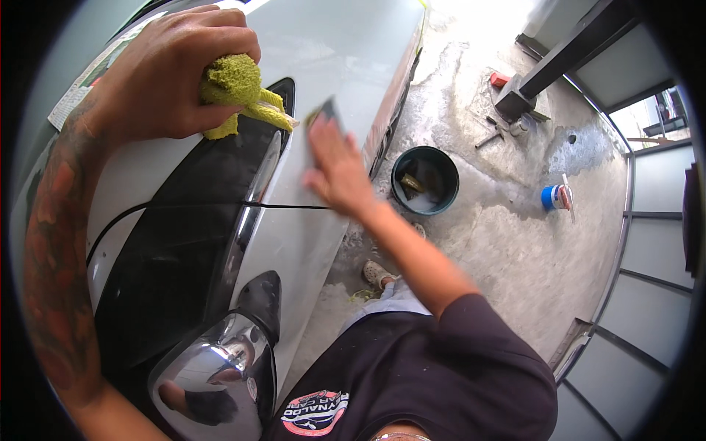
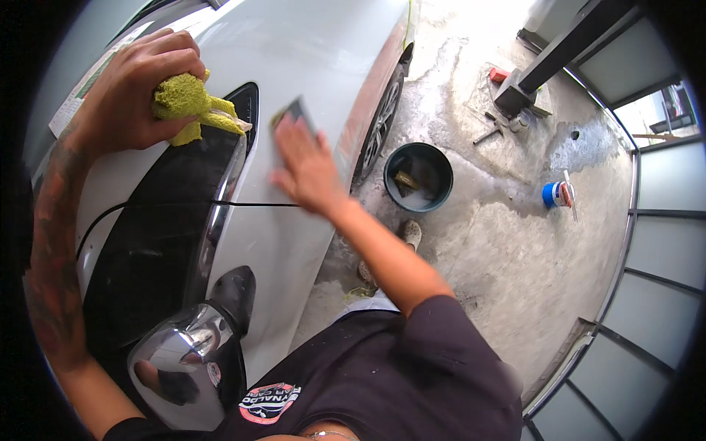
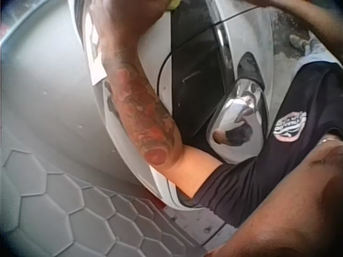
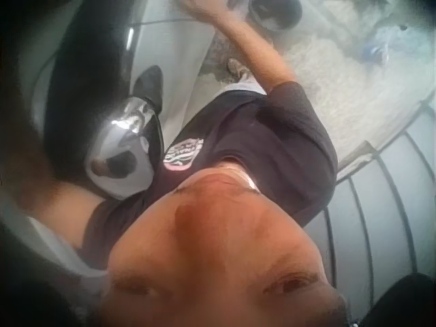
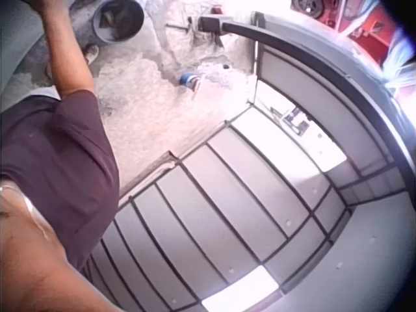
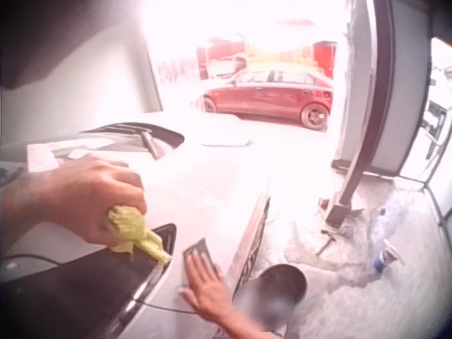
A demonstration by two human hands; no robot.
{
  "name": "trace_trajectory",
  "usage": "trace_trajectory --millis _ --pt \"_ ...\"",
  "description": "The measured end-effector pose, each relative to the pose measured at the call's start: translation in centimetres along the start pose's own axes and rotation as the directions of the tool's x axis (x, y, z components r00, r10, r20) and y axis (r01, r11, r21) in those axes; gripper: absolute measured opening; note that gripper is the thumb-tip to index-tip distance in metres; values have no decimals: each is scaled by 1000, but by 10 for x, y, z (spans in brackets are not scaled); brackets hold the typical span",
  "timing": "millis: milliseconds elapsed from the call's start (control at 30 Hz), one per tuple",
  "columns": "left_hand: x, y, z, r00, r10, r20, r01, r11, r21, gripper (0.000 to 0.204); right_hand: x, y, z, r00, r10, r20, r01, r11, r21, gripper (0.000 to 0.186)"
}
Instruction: Sanding a white car panel using a sanding block and water.
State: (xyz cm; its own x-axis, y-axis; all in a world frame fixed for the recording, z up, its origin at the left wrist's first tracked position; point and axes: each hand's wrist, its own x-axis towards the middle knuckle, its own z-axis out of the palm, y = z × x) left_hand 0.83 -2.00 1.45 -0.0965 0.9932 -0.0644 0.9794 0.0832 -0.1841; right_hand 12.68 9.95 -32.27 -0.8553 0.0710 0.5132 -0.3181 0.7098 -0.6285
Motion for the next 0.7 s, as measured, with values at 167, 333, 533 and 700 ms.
trace_trajectory --millis 167,333,533,700 --pt "47 -12 32 990 112 -84 -115 993 -35 46 72 107 -60 924 327 -196 -352 929 -112 84" --pt "14 -5 17 996 16 -87 -20 999 -43 41 -45 -23 16 991 105 -77 -95 987 131 91" --pt "26 -5 10 1000 18 -17 -18 1000 -2 49 15 66 -7 969 109 -223 -116 993 -18 84" --pt "17 -7 10 1000 0 20 0 1000 -17 48 36 61 0 942 211 -261 -238 968 -78 85"
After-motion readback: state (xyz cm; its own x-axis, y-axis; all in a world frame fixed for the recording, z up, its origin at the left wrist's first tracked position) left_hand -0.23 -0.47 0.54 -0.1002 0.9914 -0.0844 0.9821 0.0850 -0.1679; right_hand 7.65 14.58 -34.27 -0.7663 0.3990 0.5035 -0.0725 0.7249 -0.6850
